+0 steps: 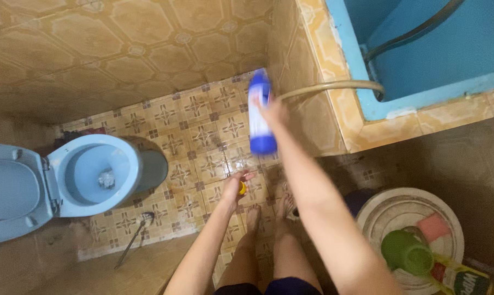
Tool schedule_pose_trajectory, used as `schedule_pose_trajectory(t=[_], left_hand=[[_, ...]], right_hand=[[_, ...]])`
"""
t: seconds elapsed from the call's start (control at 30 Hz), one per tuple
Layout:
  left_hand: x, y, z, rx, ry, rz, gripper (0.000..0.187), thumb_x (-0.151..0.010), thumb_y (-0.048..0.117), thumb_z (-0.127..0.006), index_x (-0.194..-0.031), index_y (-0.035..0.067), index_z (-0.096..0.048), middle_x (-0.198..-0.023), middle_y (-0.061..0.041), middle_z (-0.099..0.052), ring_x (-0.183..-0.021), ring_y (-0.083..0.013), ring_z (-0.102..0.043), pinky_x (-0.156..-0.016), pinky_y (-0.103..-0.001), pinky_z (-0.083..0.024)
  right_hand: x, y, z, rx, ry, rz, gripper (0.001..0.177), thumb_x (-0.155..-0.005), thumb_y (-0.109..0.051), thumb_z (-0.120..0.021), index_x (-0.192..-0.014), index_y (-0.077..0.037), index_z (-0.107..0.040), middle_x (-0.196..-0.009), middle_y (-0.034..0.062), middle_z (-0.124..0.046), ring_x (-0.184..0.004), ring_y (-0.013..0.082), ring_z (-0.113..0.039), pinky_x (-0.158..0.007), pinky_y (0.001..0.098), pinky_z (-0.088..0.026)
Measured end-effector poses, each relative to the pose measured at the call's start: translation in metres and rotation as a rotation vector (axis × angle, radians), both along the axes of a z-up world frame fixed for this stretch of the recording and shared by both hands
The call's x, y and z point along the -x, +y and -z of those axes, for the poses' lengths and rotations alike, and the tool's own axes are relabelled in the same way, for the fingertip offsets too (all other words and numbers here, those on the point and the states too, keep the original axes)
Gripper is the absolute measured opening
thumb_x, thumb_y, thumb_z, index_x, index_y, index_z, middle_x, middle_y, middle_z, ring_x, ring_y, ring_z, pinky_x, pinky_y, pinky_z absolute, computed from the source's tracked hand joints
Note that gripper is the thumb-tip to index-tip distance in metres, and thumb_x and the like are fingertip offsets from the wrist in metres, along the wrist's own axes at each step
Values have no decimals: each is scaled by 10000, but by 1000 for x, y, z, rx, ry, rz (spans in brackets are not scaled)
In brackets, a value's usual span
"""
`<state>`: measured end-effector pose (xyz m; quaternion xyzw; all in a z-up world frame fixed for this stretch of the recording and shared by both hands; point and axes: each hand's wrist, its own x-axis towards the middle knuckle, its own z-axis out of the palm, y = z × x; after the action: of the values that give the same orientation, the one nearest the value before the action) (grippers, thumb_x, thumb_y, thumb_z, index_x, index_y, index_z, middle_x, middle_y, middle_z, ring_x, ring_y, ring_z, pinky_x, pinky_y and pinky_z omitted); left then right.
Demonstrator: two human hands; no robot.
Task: The person cleans a bathroom by first pouring liquid cleaner from a blue bottle into the toilet bowl. Then, they use a hose to rinse a blue sink and scrub the sink's interior and rim with a brush.
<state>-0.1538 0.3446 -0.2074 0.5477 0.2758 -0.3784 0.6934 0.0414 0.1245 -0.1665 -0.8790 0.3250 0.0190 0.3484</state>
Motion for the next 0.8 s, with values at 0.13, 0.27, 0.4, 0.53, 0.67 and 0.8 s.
schedule_pose_trajectory(t=[0.13,0.27,0.4,0.53,0.67,0.8], left_hand=[[8,26,5,-19,29,-38,456,-1006,320,-435,-1375,131,-624,-1169,2,-767,-683,-80,-532,-631,-240,-483],[24,34,7,36,49,-102,458,-1044,327,-406,-1400,115,-602,-1175,-42,-771,-681,-91,-539,-608,-257,-462],[28,36,7,11,143,-89,419,-1037,315,-392,-1368,166,-599,-1156,-5,-753,-590,-109,-460,-545,-261,-414],[-3,37,15,111,127,-210,326,-1011,312,-469,-1187,106,-651,-993,-34,-734,-569,-107,-443,-526,-249,-414],[-76,49,4,190,35,-604,224,-890,354,-504,-979,158,-566,-812,-35,-610,-714,-186,-565,-598,-341,-470],[-158,57,-57,319,-245,-603,205,-942,235,-529,-1091,98,-496,-973,-82,-574,-853,-217,-580,-806,-402,-520]], right_hand=[[-107,-31,-59,-3,-95,152,951,-642,-837,-781,-1184,-60,-698,-1192,206,-706,-1139,346,-686,-966,468,-530],[-128,-55,-71,-28,-65,152,922,-615,-783,-819,-1162,-47,-723,-1188,205,-719,-1112,325,-704,-955,444,-540],[-94,-51,-51,-51,-4,109,896,-607,-753,-829,-1138,-37,-737,-1143,205,-733,-1062,320,-726,-898,443,-562],[-36,-32,-35,-36,43,136,867,-657,-793,-787,-1141,-76,-737,-1094,184,-747,-1037,328,-725,-898,448,-560],[22,-2,-33,-76,-231,25,755,-733,-677,-793,-1202,-96,-683,-1069,167,-766,-1006,348,-735,-902,460,-553],[72,15,-45,-132,-613,-216,711,-768,-539,-814,-1284,-82,-636,-1139,147,-761,-1048,312,-756,-910,442,-571]])
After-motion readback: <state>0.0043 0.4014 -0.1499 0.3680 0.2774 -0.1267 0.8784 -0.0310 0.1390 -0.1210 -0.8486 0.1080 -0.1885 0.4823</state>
